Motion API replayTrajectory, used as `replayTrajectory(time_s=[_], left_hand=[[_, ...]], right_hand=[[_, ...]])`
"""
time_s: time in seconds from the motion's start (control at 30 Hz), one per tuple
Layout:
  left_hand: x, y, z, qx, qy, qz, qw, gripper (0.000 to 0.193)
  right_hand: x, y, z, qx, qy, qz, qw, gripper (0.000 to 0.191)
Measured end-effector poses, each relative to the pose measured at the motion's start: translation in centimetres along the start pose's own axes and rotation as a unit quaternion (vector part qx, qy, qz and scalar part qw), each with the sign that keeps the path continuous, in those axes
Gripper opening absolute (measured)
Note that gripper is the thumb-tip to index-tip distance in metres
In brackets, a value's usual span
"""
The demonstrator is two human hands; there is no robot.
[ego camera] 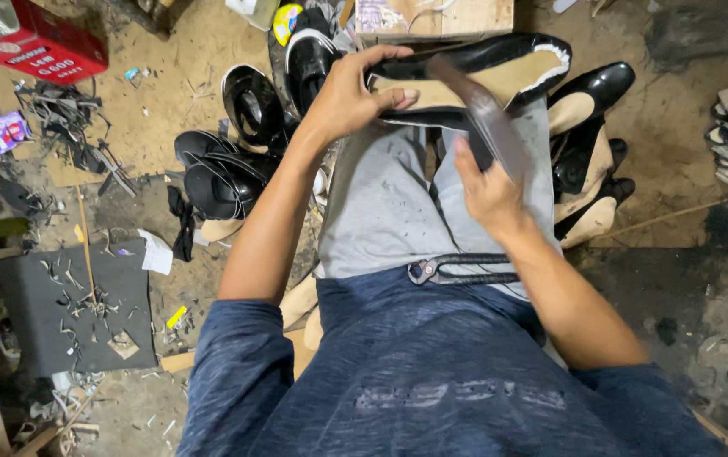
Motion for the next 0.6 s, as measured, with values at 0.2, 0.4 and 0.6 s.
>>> replayTrajectory(time_s=[0.2, 0.4, 0.6], left_hand=[[0.3, -0.4, 0.5, 0.141, 0.01, 0.029, 0.989, 0.052], [0.2, -0.7, 0.9, 0.162, -0.008, 0.034, 0.986, 0.052], [0.3, -0.6, 0.4, 0.022, -0.02, 0.015, 0.999, 0.054]], right_hand=[[-1.4, -1.0, 1.4, 0.035, -0.015, 0.05, 0.998, 0.022], [-1.0, -1.9, 2.0, -0.04, -0.047, 0.037, 0.997, 0.014], [1.7, -1.4, 2.7, 0.052, -0.018, -0.02, 0.998, 0.019]])
Point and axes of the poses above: each hand's wrist, its own y-axis towards the middle knuckle, its own x-axis out of the palm, z = x × y, the point moved 4 cm from there along y, towards the middle knuckle, and after that the axes turned 6 degrees about x, right-handed, at the moved point
